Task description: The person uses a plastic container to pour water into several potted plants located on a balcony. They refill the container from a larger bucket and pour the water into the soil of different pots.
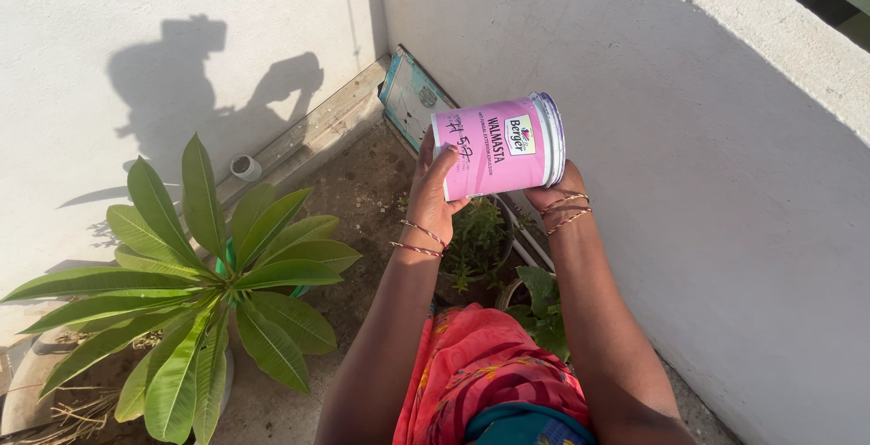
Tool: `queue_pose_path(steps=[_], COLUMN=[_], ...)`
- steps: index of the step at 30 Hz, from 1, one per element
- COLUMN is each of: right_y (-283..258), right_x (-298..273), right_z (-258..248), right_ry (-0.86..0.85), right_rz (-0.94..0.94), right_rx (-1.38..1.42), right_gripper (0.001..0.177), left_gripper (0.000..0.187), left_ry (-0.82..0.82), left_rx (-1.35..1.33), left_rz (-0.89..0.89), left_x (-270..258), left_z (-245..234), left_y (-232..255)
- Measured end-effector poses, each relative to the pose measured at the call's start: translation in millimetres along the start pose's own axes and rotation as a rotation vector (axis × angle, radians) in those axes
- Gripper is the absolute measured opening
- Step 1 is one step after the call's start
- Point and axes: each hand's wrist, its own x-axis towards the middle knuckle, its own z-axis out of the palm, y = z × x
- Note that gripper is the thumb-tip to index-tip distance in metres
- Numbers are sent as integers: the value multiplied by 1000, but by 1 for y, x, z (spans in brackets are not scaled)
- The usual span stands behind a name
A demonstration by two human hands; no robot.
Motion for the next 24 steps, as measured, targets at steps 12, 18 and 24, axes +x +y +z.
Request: queue_pose_path(steps=[12,18,24], right_y=[5,0,-2], right_x=[-9,-6,-10], right_z=[1,-3,-7], right_ry=[-21,36,93], right_rz=[24,-36,-60], right_rx=[-51,-7,-88], right_gripper=[29,36,38], left_gripper=[91,93,95], left_ry=[16,-15,-12], left_rx=[52,15,25], left_rz=[3,4,-18], left_x=[1,3,3], left_z=[10,9,8], left_y=[0,-3,-7])
